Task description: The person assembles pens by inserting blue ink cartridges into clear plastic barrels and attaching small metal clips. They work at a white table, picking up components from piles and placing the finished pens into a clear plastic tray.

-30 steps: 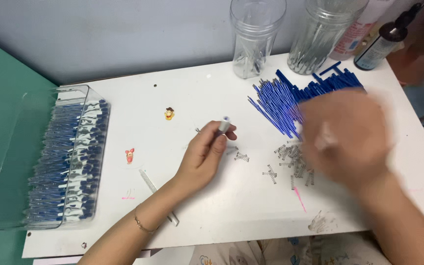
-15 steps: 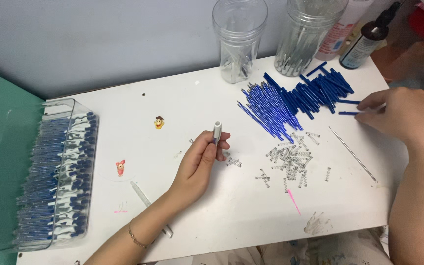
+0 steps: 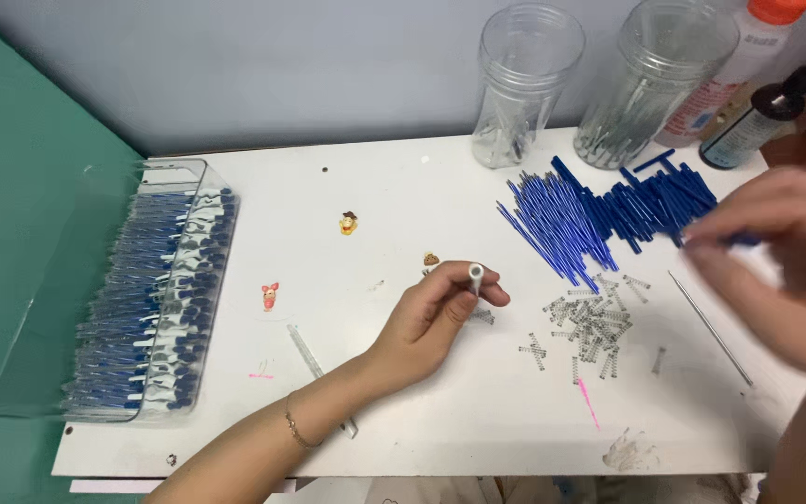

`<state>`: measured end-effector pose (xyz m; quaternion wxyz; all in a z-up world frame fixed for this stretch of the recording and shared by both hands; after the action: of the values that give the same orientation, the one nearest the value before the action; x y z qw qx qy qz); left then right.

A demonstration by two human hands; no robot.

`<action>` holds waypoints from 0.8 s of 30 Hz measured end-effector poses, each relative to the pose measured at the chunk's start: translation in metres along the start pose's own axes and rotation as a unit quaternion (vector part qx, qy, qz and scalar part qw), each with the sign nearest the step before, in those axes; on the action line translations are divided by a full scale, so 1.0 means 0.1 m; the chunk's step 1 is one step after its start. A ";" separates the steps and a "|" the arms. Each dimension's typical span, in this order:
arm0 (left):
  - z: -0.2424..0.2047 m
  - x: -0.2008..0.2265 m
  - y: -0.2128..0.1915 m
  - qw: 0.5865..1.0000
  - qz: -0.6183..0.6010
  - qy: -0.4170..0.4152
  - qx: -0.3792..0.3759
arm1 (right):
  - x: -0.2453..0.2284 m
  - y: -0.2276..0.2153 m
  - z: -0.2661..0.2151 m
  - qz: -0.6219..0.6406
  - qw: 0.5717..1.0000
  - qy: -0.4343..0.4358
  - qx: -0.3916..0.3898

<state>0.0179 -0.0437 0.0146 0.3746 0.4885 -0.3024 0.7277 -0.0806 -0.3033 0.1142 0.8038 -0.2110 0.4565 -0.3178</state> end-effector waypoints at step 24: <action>-0.09 0.42 0.13 0.999 -0.005 -0.006 0.037 | -1.11 0.82 0.42 0.054 0.997 -0.057 -0.026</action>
<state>-0.0075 -0.0324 0.0503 0.3579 0.5079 -0.2755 0.7336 -0.0604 -0.1650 0.1495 0.8388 -0.2245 0.4285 -0.2497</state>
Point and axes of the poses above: each hand's wrist, its own z-axis towards the middle knuckle, its own y-axis out of the palm, x = y × z, the point moved 6 cm from there along z, towards the middle knuckle, and after that the axes turned 9 degrees about -x, right-handed, at the moved point
